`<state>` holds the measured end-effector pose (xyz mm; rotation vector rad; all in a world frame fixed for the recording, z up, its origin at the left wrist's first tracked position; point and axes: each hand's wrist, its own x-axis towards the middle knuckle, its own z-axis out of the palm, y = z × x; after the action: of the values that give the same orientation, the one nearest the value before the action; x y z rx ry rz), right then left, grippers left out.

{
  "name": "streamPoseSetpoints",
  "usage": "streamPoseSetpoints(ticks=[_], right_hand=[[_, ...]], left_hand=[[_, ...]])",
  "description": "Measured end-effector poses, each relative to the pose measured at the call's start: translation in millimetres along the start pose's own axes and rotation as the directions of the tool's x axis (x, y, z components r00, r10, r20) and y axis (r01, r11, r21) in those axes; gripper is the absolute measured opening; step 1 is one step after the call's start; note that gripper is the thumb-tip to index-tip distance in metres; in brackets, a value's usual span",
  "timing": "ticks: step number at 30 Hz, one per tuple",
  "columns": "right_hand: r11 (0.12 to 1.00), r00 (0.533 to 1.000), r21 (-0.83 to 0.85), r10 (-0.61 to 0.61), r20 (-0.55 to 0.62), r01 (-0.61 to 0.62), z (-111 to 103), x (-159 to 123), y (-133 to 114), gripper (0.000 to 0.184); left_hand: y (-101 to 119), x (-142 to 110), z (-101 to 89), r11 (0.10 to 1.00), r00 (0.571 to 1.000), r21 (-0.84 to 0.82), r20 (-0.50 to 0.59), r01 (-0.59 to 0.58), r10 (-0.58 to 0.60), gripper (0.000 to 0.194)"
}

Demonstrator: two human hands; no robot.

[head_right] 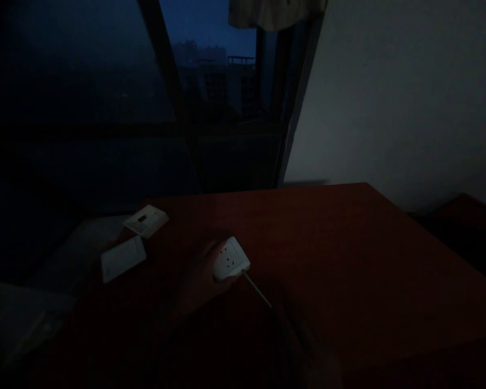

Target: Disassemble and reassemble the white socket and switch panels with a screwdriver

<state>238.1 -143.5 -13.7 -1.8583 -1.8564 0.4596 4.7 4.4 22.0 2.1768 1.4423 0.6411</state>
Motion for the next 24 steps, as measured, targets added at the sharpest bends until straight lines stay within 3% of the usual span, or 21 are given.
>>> streamPoseSetpoints(ticks=[3, 6, 9, 11, 13, 15, 17, 19, 21, 24], right_hand=[[0.981, 0.99, 0.147, 0.115, 0.081, -0.126, -1, 4, 0, 0.041], [0.84, 0.937, 0.426, 0.255, 0.237, -0.336, -6, 5, -5, 0.046], [0.752, 0.906, 0.518, 0.262, 0.333, -0.408, -11, 5, -12, 0.053], [0.751, 0.896, 0.506, 0.267, 0.355, -0.425, -11, 6, -15, 0.056], [0.794, 0.914, 0.464, 0.278, 0.297, -0.393, -8, 8, -15, 0.051], [0.893, 0.957, 0.347, 0.243, 0.16, -0.285, -2, 7, -12, 0.043], [0.978, 0.991, 0.158, 0.127, 0.042, -0.132, 4, 5, -6, 0.04], [0.999, 1.0, -0.007, 0.031, -0.004, -0.031, 9, 3, -2, 0.043], [0.997, 1.0, -0.076, 0.028, -0.007, -0.028, 10, 3, -1, 0.046], [0.989, 0.99, 0.05, 0.139, 0.025, -0.14, 8, 6, -6, 0.041]], left_hand=[[-2, 1, 0.3, 1.0, 1.0, 0.002, 0.009, -0.013, 0.013, 0.08], [-3, 2, 0.1, 1.0, 1.0, 0.004, 0.007, -0.019, 0.019, 0.079], [-2, 2, 0.3, 1.0, 1.0, 0.0, -0.006, -0.02, 0.02, 0.079], [-2, 2, 0.7, 1.0, 0.999, -0.003, -0.02, -0.028, 0.027, 0.078], [-2, 2, 0.8, 0.999, 0.999, 0.001, -0.03, -0.032, 0.032, 0.078], [-3, 2, 0.7, 0.999, 0.999, 0.0, -0.024, -0.035, 0.035, 0.079], [-3, 2, 0.5, 1.0, 1.0, 0.004, -0.014, -0.028, 0.028, 0.08], [-4, 2, 0.7, 1.0, 1.0, 0.011, -0.007, -0.018, 0.018, 0.08], [-5, 2, 1.2, 1.0, 1.0, 0.012, -0.008, -0.02, 0.02, 0.08], [-5, 2, 1.9, 0.999, 0.999, 0.011, -0.022, -0.039, 0.039, 0.078]])
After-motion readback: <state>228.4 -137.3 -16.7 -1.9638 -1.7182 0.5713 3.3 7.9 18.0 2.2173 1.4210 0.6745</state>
